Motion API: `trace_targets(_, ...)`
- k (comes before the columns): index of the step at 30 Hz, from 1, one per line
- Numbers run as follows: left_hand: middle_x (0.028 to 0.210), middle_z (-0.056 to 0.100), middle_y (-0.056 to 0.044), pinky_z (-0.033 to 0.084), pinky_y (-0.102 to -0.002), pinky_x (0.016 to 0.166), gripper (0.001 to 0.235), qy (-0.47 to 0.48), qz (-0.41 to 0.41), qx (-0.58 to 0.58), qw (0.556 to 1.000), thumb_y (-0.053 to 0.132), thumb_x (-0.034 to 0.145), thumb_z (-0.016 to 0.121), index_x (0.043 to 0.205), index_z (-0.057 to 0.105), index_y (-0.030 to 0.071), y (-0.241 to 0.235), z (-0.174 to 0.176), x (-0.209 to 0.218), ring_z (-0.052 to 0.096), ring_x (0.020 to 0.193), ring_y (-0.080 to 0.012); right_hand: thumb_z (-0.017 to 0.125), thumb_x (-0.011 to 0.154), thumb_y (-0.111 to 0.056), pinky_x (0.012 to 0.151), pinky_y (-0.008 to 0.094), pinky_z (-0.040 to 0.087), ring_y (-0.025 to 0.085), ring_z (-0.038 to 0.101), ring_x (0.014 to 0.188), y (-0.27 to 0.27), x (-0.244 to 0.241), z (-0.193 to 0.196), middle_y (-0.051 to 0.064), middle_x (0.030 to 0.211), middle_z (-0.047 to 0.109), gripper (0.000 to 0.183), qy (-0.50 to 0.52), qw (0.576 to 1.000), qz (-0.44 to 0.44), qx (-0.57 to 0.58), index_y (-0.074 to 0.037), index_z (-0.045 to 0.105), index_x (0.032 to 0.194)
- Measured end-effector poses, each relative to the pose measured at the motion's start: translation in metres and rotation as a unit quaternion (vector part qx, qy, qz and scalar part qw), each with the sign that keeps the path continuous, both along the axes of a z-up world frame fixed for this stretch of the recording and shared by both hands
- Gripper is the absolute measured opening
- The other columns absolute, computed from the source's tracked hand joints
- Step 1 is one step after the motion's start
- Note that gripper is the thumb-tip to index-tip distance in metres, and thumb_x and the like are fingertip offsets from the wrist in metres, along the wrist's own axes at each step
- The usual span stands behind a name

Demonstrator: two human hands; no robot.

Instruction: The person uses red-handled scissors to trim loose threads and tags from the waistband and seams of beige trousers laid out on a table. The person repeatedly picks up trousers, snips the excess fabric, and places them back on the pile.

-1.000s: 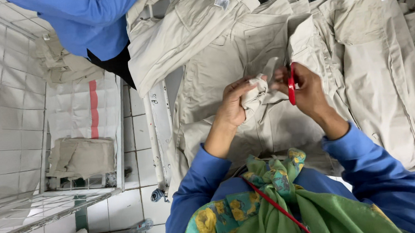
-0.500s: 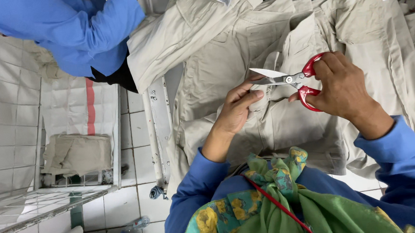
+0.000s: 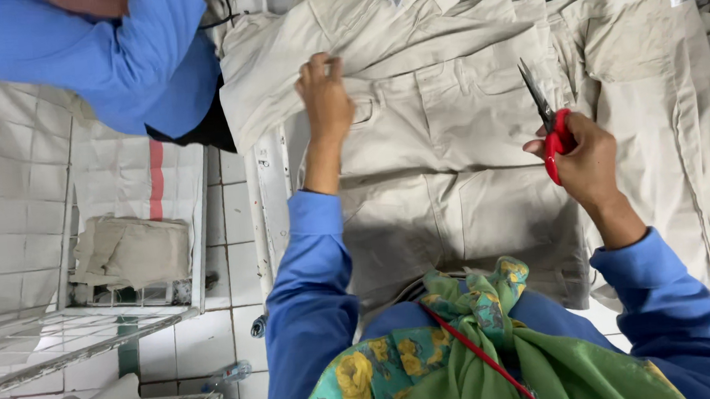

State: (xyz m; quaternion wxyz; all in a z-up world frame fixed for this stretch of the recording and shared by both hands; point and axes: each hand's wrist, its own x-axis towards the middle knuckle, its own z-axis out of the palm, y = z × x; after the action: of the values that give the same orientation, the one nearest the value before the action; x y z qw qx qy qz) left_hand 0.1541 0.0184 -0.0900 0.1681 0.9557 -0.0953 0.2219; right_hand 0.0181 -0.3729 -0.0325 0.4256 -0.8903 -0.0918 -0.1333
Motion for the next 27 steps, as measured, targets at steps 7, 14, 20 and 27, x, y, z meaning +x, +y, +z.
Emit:
trace_targets(7, 0.13, 0.051, -0.006, 0.037, -0.061, 0.112, 0.049, 0.162, -0.133, -0.032, 0.977, 0.016, 0.085, 0.074, 0.132, 0.06, 0.011, -0.158, -0.043, 0.063, 0.046, 0.129, -0.0299, 0.083, 0.099, -0.014, 0.069, 0.027, 0.049, 0.015, 0.06, 0.072, 0.011, 0.044, -0.038, 0.013, 0.082, 0.064, 0.021, 0.076, 0.979, -0.045, 0.184, -0.003, 0.065, 0.101)
trace_targets(14, 0.097, 0.067, -0.001, 0.053, -0.044, 0.094, 0.024, 0.063, -0.236, -0.212, 0.946, 0.009, 0.086, 0.07, 0.108, 0.07, 0.02, -0.163, -0.06, 0.043, 0.068, 0.101, -0.0261, 0.074, 0.094, 0.001, 0.084, 0.031, 0.056, 0.022, 0.069, 0.096, 0.033, 0.059, -0.047, 0.025, 0.112, 0.071, 0.018, 0.057, 0.96, -0.007, 0.275, 0.002, 0.057, 0.1)
trace_targets(20, 0.091, 0.07, 0.002, 0.059, -0.037, 0.075, 0.023, -0.002, -0.223, -0.388, 0.894, 0.012, 0.088, 0.074, 0.106, 0.078, 0.025, -0.153, 0.02, -0.054, 0.073, 0.088, -0.0251, 0.083, 0.084, 0.0, 0.073, 0.03, 0.054, 0.017, 0.063, 0.076, 0.072, 0.043, -0.045, 0.016, 0.089, 0.069, 0.024, 0.028, 0.973, -0.003, 0.23, 0.0, 0.062, 0.094)
trace_targets(27, 0.071, 0.06, 0.006, 0.055, -0.03, 0.06, 0.032, -0.045, -0.221, -0.355, 0.907, 0.012, 0.082, 0.074, 0.106, 0.077, 0.032, -0.133, 0.049, -0.096, 0.064, 0.061, -0.0177, 0.076, 0.087, 0.003, 0.069, 0.028, 0.051, 0.015, 0.057, 0.07, 0.071, 0.006, -0.002, 0.013, 0.081, 0.064, 0.018, 0.03, 0.974, 0.004, 0.222, -0.001, 0.061, 0.094)
